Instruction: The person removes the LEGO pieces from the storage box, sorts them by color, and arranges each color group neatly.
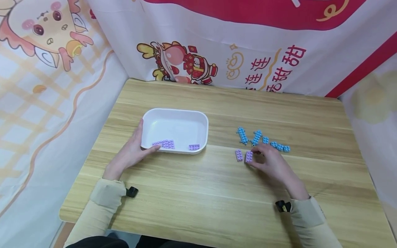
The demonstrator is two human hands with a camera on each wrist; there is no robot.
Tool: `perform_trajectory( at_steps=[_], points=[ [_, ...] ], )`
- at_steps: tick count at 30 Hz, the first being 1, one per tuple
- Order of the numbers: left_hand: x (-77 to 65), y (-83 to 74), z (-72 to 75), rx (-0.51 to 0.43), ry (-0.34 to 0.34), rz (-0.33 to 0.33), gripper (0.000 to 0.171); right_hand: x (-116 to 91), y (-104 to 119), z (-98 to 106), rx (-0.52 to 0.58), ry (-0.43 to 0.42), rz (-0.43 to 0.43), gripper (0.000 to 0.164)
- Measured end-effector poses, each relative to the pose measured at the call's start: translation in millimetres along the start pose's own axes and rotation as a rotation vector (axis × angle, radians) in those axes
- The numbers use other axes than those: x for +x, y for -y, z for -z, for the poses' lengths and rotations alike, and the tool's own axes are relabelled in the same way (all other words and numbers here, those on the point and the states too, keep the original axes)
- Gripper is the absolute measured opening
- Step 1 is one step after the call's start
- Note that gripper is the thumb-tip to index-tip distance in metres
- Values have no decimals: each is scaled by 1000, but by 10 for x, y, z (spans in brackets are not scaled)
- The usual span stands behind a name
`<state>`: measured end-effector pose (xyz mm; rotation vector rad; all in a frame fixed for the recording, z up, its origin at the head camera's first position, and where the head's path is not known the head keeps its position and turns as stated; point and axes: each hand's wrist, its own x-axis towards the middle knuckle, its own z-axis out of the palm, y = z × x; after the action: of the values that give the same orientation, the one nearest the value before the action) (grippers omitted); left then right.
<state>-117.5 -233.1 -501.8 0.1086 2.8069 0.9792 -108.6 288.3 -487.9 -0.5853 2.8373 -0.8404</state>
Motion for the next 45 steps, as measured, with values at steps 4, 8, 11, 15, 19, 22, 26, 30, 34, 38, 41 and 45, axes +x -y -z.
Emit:
perform_trajectory(
  at_steps=[4,8,11,15,19,22,26,30,34,38,41,45],
  points=[
    [-3,11,2,2,-4,1,141,-2,-70,-20,-9,18,-17,38],
    [-3,23,4,-2,-7,4,140,-4,-133,-36,-6,17,-21,38],
    [-3,30,3,-4,-6,9,140,-9,-165,-45,-6,20,-26,39],
    [0,36,0,-6,-5,12,140,-21,-180,-59,-7,36,-54,41],
    [10,37,-3,-7,-3,14,141,-31,-179,-69,-1,37,-64,45],
    [19,33,-5,-7,0,15,141,-35,-174,-59,-6,10,-44,48],
    [27,28,-5,-13,3,14,142,-24,-125,-17,6,-43,-16,51],
    [31,27,-7,-19,2,7,142,10,-39,18,26,-82,2,58],
    [31,22,3,-20,-4,-1,142,87,40,5,31,-123,50,61],
    [32,25,5,-17,-4,-2,142,214,137,-59,35,-211,157,61],
    [29,28,0,-16,-2,0,142,351,267,-116,43,-271,232,62],
    [29,28,-16,-17,-4,-4,142,571,520,-186,85,-265,275,62]
  ],
)
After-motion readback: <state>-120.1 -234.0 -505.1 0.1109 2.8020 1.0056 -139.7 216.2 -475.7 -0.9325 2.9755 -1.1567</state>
